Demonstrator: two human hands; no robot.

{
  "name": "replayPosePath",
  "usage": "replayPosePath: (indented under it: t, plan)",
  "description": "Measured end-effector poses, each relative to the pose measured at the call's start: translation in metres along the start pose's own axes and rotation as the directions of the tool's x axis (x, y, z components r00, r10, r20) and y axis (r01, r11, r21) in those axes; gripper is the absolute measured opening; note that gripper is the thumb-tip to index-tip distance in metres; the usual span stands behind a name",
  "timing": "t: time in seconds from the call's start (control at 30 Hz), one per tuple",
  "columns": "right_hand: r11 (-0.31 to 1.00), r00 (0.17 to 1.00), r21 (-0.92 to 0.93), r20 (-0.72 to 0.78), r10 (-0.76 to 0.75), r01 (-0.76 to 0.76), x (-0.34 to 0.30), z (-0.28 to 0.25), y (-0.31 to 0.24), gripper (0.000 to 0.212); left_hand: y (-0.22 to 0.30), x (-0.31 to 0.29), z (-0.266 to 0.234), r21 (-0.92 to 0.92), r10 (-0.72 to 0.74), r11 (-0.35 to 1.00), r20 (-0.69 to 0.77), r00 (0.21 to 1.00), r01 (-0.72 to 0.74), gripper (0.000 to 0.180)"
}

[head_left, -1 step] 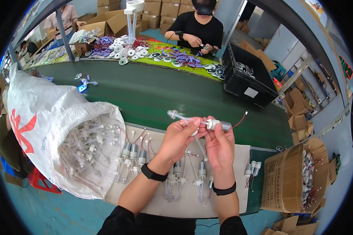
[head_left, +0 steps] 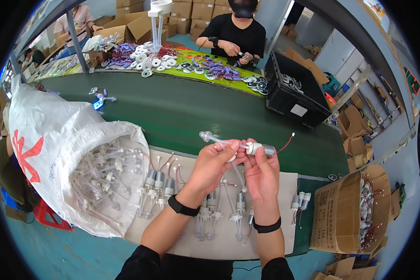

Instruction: The person picks up a motor and a plastic tube assembly, joins them together by hand, and places the unit on a tray. They then connect a circuit board to the assembly and place the completed unit on a conveyor belt.

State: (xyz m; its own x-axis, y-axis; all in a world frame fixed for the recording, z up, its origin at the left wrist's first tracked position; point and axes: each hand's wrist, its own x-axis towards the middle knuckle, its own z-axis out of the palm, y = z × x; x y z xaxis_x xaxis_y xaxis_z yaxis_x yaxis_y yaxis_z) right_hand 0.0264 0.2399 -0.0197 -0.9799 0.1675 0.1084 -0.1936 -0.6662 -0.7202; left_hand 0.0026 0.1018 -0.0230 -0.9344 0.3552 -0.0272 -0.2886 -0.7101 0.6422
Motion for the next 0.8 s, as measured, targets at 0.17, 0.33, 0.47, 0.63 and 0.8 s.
replayPosePath:
  t: [0.17, 0.33, 0.47, 0.63, 0.8]
  plan:
    - [0.999, 0.999, -0.042, 0.025, -0.019, 0.021, -0.003, -0.001, -0.002, 0.026, 0.002, -0.001, 0.002, 0.01, -0.001, 1.0, 0.017, 1.0, 0.001, 0.023]
    - [0.998, 0.999, -0.063, 0.024, -0.029, 0.03, -0.003, 0.0, -0.001, 0.026, -0.003, 0.0, -0.001, 0.044, 0.012, 0.999, 0.029, 0.999, -0.013, 0.023]
    - [0.994, 0.997, -0.075, 0.028, -0.072, 0.074, -0.004, 0.001, 0.0, 0.024, -0.004, -0.002, 0.002, 0.082, 0.018, 0.997, -0.004, 1.0, -0.017, 0.022]
    - [0.988, 0.993, -0.106, 0.048, -0.104, 0.109, -0.006, 0.003, -0.001, 0.024, -0.008, -0.002, 0.005, 0.057, 0.066, 0.996, -0.018, 0.998, -0.065, 0.021]
    - [0.981, 0.989, -0.138, 0.078, -0.129, 0.139, -0.005, 0.004, 0.002, 0.024, -0.014, 0.002, 0.002, 0.103, 0.107, 0.989, -0.03, 0.994, -0.104, 0.02]
